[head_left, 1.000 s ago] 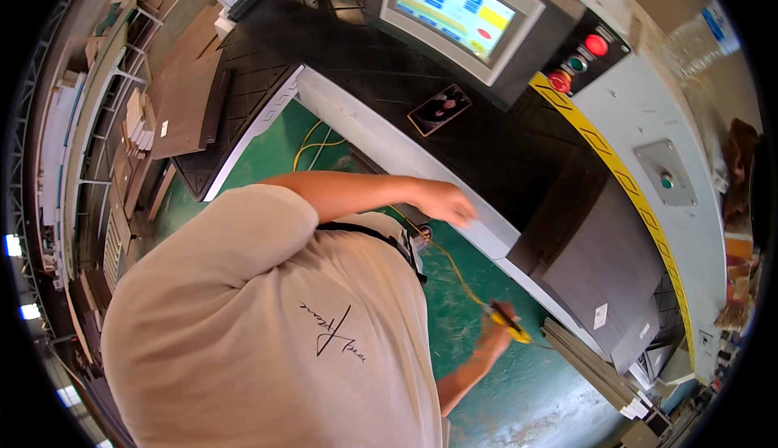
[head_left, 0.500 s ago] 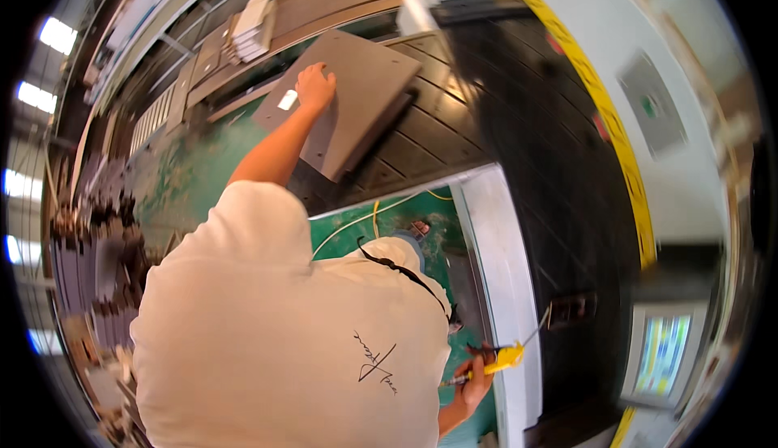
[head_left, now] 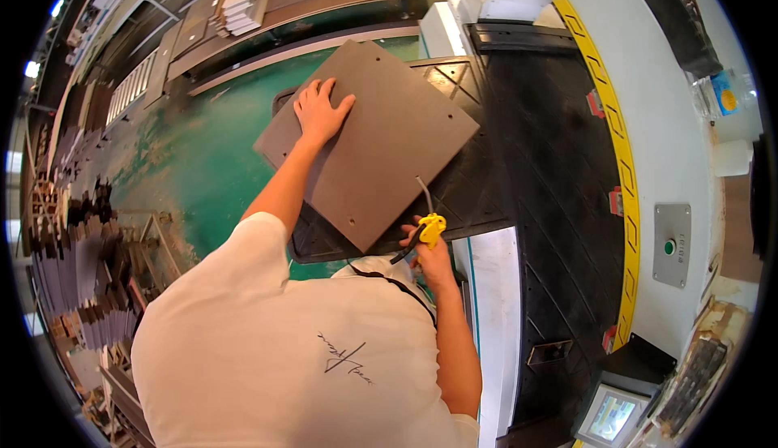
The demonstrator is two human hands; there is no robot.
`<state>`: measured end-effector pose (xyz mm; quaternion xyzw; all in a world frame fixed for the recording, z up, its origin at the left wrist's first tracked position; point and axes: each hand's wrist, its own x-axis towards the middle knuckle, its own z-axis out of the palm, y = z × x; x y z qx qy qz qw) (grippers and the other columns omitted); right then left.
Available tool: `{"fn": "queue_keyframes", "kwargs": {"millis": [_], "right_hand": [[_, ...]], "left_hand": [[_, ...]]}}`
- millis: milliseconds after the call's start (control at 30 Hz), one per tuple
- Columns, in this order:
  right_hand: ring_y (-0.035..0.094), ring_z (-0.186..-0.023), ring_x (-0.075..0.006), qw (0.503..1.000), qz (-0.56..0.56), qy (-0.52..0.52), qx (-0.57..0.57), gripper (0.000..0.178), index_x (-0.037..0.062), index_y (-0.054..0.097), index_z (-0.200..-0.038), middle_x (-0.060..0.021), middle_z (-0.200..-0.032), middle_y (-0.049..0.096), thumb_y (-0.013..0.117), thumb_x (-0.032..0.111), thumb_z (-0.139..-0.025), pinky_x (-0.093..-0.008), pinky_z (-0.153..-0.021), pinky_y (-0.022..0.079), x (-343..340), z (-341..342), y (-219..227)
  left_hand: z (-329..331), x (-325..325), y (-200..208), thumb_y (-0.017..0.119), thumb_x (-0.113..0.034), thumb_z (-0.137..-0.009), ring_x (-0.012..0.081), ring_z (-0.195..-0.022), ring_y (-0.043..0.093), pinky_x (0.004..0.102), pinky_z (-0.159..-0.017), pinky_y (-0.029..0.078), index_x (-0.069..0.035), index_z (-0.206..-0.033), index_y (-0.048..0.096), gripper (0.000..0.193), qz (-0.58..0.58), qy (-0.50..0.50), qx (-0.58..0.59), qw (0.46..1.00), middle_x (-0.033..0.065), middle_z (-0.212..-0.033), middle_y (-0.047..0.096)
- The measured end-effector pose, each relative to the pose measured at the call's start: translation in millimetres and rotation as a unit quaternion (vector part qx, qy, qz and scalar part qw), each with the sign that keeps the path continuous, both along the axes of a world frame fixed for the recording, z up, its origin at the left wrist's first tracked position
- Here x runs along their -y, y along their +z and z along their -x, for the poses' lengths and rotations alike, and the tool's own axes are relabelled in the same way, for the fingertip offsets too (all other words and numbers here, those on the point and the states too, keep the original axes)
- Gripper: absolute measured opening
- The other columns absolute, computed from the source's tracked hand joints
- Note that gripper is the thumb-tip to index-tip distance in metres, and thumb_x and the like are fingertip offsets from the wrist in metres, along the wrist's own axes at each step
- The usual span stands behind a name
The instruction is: The person uses a yellow air blow gun to clean dust and debris from the surface and edges of several dark grey rectangular panels. They handle the panels one by one, turning them over to clean both sides and stacking them on a workbench.
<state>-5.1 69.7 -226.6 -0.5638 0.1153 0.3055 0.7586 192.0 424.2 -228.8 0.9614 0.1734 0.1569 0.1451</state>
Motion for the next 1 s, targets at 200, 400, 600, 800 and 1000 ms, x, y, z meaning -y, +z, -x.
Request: {"fn": "queue_keyframes", "kwargs": {"millis": [200,400,600,800,1000], "right_hand": [[0.063,-0.076,-0.0114,0.983,0.059,-0.171,-0.041,0.031,0.0055,0.060,-0.126,-0.0025,-0.097,0.065,0.069,0.010,-0.097,-0.0278,-0.052,0.051,15.9,16.1,-6.0],[0.062,-0.070,-0.0126,0.939,0.015,-0.333,-0.090,0.021,0.0057,0.064,-0.122,-0.0019,-0.098,0.069,0.068,0.010,-0.101,-0.0269,-0.055,0.053,94.8,71.3,-32.2],[0.060,-0.069,-0.0132,0.905,0.032,-0.408,-0.115,0.023,0.0086,0.059,-0.121,-0.0013,-0.094,0.064,0.070,0.012,-0.101,-0.0280,-0.053,0.053,134.4,114.5,-34.1],[0.067,-0.079,-0.0161,0.900,0.191,-0.370,-0.131,0.030,0.0008,0.063,-0.124,-0.0053,-0.101,0.069,0.071,0.015,-0.099,-0.0300,-0.056,0.057,181.8,112.7,-49.2],[0.077,-0.080,-0.0239,0.930,0.208,-0.195,-0.232,0.048,0.0006,0.055,-0.143,-0.0180,-0.113,0.076,0.068,0.022,-0.103,-0.0326,-0.065,0.062,188.0,208.1,3.3]], "left_hand": [[-8.8,114.0,12.7,0.074,-0.053,-0.089,0.0361,-0.142,0.043,0.0547,-0.116,0.030,-0.016,-0.143,0.064,0.066,0.039,-0.125,-0.029,0.991,0.0148,-0.151,0.053],[-31.2,254.6,11.9,0.076,-0.040,-0.083,0.0351,-0.134,0.048,0.0531,-0.113,0.032,-0.014,-0.127,0.072,0.051,0.136,-0.244,-0.032,0.960,0.0137,-0.141,0.059],[-8.7,338.3,-21.3,0.077,-0.032,-0.083,0.0356,-0.135,0.050,0.0511,-0.111,0.038,-0.015,-0.125,0.071,0.046,0.159,-0.342,-0.079,0.923,0.0118,-0.142,0.061],[-11.3,328.4,-63.1,0.071,-0.019,-0.089,0.0376,-0.135,0.052,0.0529,-0.109,0.044,-0.011,-0.137,0.062,0.050,0.154,-0.434,-0.061,0.885,0.0135,-0.142,0.062],[30.4,286.8,-70.6,0.067,-0.017,-0.092,0.0383,-0.131,0.053,0.0532,-0.108,0.044,-0.007,-0.141,0.058,0.051,0.131,-0.410,-0.049,0.901,0.0153,-0.140,0.060]]}}
